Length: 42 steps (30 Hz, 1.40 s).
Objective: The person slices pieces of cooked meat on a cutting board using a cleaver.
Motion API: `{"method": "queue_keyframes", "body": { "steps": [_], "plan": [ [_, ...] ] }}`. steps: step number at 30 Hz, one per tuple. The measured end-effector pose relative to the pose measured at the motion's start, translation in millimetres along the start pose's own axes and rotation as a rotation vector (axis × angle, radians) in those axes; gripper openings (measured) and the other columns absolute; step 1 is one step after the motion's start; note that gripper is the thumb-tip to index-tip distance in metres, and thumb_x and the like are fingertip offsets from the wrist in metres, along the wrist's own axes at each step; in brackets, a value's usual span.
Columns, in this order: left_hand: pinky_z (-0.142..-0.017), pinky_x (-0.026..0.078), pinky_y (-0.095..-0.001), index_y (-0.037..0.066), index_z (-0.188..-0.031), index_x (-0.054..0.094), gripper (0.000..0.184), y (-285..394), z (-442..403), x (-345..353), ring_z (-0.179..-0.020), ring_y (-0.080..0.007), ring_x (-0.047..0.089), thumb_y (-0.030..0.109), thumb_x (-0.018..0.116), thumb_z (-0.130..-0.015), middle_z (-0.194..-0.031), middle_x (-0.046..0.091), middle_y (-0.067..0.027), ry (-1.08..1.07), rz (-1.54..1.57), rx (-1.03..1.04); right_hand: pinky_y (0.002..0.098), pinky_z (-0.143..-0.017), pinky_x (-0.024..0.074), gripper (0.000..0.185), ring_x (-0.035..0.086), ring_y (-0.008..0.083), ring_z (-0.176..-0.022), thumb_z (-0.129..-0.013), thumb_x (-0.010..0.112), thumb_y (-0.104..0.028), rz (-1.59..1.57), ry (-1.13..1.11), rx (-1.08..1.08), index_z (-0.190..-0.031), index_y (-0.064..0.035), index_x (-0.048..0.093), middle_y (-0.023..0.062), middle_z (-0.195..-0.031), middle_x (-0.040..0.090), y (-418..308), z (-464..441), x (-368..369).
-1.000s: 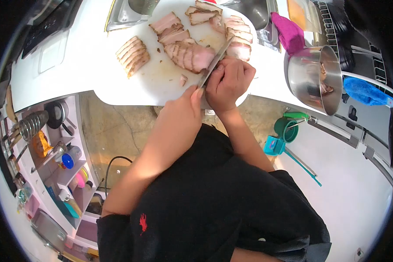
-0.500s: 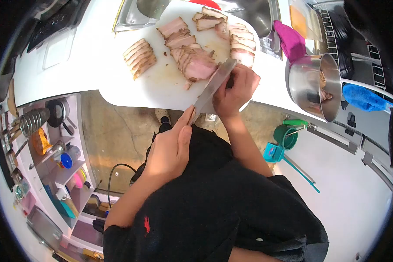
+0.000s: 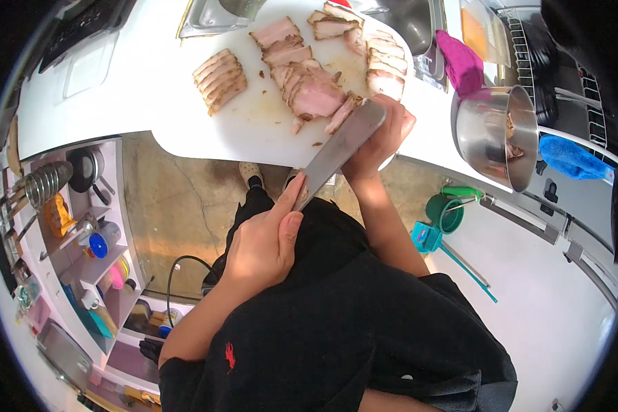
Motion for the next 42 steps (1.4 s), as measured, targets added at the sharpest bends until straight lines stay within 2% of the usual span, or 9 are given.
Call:
{"method": "queue_keyframes", "body": {
  "steps": [8, 11, 17, 23, 29, 32, 35, 39, 42],
  "plan": [
    [-0.063, 0.048, -0.0472, 0.01, -0.144, 0.039, 0.046, 7, -6, -3, -0.068, -0.0412, 0.061, 0.029, 0.039, -0.102, -0.069, 0.059, -0.0218, -0.011, -0.051, -0.031, 0.04, -0.082, 0.034, 0.016, 0.052, 0.028, -0.088, -0.078, 0.056, -0.009, 0.03, -0.034, 0.008, -0.093, -0.0056, 0.057, 0.0104, -0.093, 0.057, -1, 0, 0],
    [-0.062, 0.047, -0.0478, 0.009, -0.144, 0.039, 0.046, 3, -10, -1, -0.066, -0.0419, 0.061, 0.027, 0.042, -0.101, -0.067, 0.059, -0.022, 0.024, -0.036, 0.04, 0.0409, -0.082, 0.034, 0.017, 0.051, 0.0285, -0.087, -0.077, 0.056, -0.008, 0.064, -0.042, 0.031, -0.094, -0.0044, 0.056, 0.0106, -0.095, 0.057, 0, 1, 2],
    [-0.061, 0.046, -0.0498, 0.003, -0.14, 0.042, 0.045, 14, -31, -4, -0.065, -0.0447, 0.06, 0.024, 0.044, -0.1, -0.066, 0.059, -0.0252, 0.012, 0.026, 0.044, 0.0412, -0.08, 0.0346, 0.013, 0.048, 0.0306, -0.083, -0.076, 0.055, -0.005, 0.067, -0.028, 0.066, -0.089, -0.0033, 0.056, 0.0115, -0.089, 0.058, -1, 0, 5],
    [-0.061, 0.046, -0.0498, 0.005, -0.14, 0.043, 0.044, 19, -49, -2, -0.068, -0.0458, 0.06, 0.024, 0.045, -0.1, -0.069, 0.059, -0.0266, 0.053, 0.033, 0.117, 0.0408, -0.078, 0.0352, 0.01, 0.047, 0.0303, -0.082, -0.076, 0.054, -0.003, 0.071, -0.044, 0.049, -0.086, -0.0041, 0.056, 0.0102, -0.087, 0.058, -6, -4, 2],
    [-0.062, 0.046, -0.0498, 0.007, -0.14, 0.043, 0.043, -10, -11, 0, -0.069, -0.0457, 0.06, 0.025, 0.043, -0.101, -0.07, 0.059, -0.0262, 0.024, -0.021, 0.029, 0.0398, -0.077, 0.0348, 0.009, 0.047, 0.0296, -0.082, -0.077, 0.055, -0.003, 0.006, 0.0, 0.027, -0.086, -0.0048, 0.056, 0.01, -0.088, 0.058, -3, -2, 3],
    [-0.062, 0.047, -0.0496, 0.007, -0.14, 0.042, 0.043, -7, -9, -1, -0.069, -0.0465, 0.059, 0.025, 0.042, -0.101, -0.069, 0.059, -0.0265, 0.013, -0.026, 0.007, 0.0385, -0.08, 0.0327, 0.021, 0.048, 0.0275, -0.082, -0.079, 0.063, -0.021, 0.039, -0.034, 0.024, -0.091, -0.0042, 0.057, 0.0086, -0.085, 0.056, -2, -2, 2],
    [-0.064, 0.047, -0.0507, 0.005, -0.137, 0.046, 0.041, 4, -29, -4, -0.072, -0.0478, 0.06, 0.026, 0.041, -0.101, -0.073, 0.061, -0.0282, 0.001, 0.014, 0.002, 0.0401, -0.077, 0.0353, 0.006, 0.047, 0.0298, -0.082, -0.079, 0.056, -0.004, -0.005, -0.066, 0.064, -0.085, -0.0047, 0.057, 0.0101, -0.088, 0.058, -1, -1, 3],
    [-0.066, 0.047, -0.0523, 0.003, -0.132, 0.05, 0.04, 13, -55, -5, -0.077, -0.0489, 0.06, 0.026, 0.04, -0.102, -0.08, 0.062, -0.0308, 0.058, 0.083, 0.096, 0.0409, -0.077, 0.0355, 0.006, 0.046, 0.0306, -0.082, -0.078, 0.056, -0.004, 0.012, -0.038, 0.051, -0.084, -0.0039, 0.057, 0.0107, -0.087, 0.058, 2, 1, 7],
    [-0.067, 0.047, -0.0526, 0.002, -0.131, 0.051, 0.039, 18, -55, -7, -0.079, -0.0488, 0.06, 0.026, 0.04, -0.102, -0.082, 0.061, -0.0316, 0.028, 0.063, 0.033, 0.0412, -0.078, 0.0357, 0.007, 0.046, 0.0312, -0.083, -0.078, 0.056, -0.005, 0.027, -0.05, 0.058, -0.084, -0.0034, 0.057, 0.0109, -0.087, 0.058, 0, 2, 5]
  ]
}}
Point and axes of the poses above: each hand's wrist, its own z-axis away from the middle knuckle, its own x-axis out of the palm, y = z × x, the point moved 2 cm from there along -z, towards the middle knuckle
